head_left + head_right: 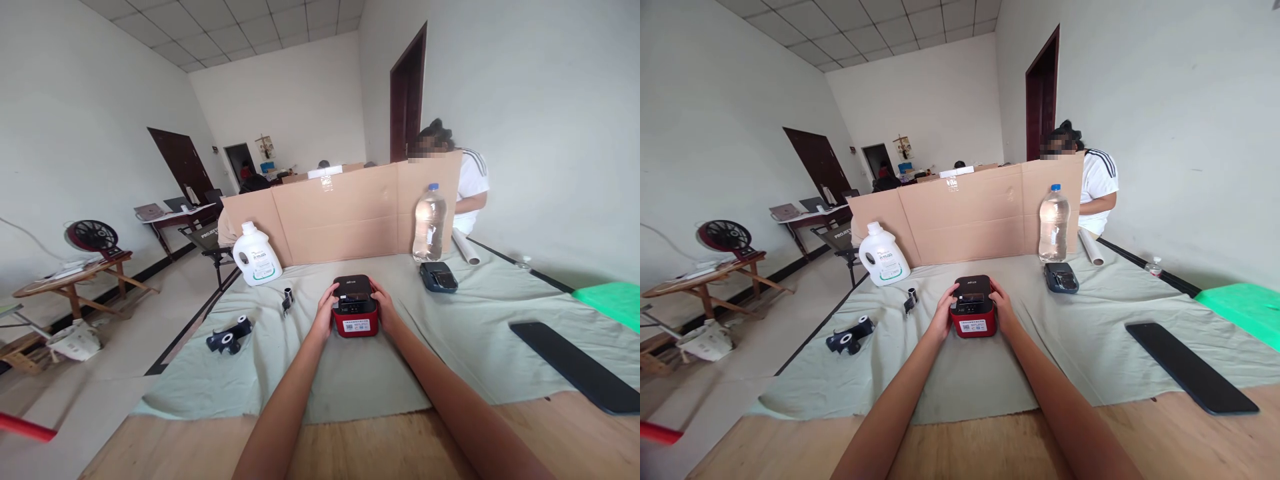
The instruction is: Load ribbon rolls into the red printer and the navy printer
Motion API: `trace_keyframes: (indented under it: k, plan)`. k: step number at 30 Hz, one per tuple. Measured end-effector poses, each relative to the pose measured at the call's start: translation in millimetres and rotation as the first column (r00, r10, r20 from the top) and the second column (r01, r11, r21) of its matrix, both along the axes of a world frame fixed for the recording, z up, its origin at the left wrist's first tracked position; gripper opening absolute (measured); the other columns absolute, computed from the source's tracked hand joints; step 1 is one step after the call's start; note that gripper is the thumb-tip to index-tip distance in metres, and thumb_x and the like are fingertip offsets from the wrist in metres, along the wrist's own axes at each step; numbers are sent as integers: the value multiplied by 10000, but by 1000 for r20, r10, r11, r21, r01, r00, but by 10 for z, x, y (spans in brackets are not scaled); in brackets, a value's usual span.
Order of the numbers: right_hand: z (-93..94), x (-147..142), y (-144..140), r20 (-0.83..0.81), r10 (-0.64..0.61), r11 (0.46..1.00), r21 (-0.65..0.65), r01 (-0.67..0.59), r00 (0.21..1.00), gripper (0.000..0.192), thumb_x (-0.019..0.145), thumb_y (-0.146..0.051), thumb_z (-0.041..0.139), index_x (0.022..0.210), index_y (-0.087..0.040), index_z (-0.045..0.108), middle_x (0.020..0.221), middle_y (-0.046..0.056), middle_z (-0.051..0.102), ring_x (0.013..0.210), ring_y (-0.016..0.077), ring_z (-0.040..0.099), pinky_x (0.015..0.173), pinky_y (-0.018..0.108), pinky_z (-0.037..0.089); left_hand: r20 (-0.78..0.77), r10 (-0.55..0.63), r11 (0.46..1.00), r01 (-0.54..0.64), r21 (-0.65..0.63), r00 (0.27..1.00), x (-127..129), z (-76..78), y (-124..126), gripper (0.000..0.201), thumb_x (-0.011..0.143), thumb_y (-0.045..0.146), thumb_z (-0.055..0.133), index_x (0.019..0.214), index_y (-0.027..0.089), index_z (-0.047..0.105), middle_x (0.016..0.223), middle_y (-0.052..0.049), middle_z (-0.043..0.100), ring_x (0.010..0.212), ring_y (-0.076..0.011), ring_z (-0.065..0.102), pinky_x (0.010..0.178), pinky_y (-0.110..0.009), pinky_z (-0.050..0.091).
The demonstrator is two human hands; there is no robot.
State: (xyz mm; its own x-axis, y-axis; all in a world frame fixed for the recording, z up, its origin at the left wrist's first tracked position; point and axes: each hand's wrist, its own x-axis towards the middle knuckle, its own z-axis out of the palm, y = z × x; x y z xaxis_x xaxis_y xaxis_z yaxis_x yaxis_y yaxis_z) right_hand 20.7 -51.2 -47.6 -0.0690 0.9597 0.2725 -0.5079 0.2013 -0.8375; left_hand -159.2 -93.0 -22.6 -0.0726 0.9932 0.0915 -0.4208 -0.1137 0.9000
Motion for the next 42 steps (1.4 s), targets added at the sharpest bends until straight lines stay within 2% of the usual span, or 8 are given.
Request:
trace_keyframes:
  k: [7,13,32,42]
  plan:
    - [-19,-2,17,-25,9,1000,11,-9,1000,569,696,-216,591,1251,-299,682,1365,-9,666,1332,275,550,1142,433,404,2,-4,1000,4,3,1000,-2,7,-12,576,684,249,668,1259,227,681,1270,-57,689,1047,-225,665,837,-285,503]
    - [-29,-7,24,-37,6,1000,4,-6,999,565,689,-216,598,1241,-297,686,1374,-6,660,1349,278,537,1167,454,379,-2,-3,1000,3,19,1000,-3,-10,-19,542,690,269,679,1231,246,696,1338,-54,657,1163,-250,633,959,-320,491]
    - [-59,-8,7,-50,6,1000,10,-5,999,559,705,-270,632,1261,-294,680,1374,0,662,1366,287,521,1192,475,344,-65,4,998,0,59,998,-17,-88,14,523,761,278,641,1284,258,664,1460,-45,579,1377,-276,499,1130,-378,403]
    - [-31,-9,-19,-40,14,1000,13,-14,999,558,715,-269,617,1269,-291,676,1366,-5,667,1353,277,533,1171,449,373,-34,-11,999,12,45,999,-22,-95,23,541,737,294,659,1277,259,666,1471,-47,569,1384,-280,494,1151,-392,388]
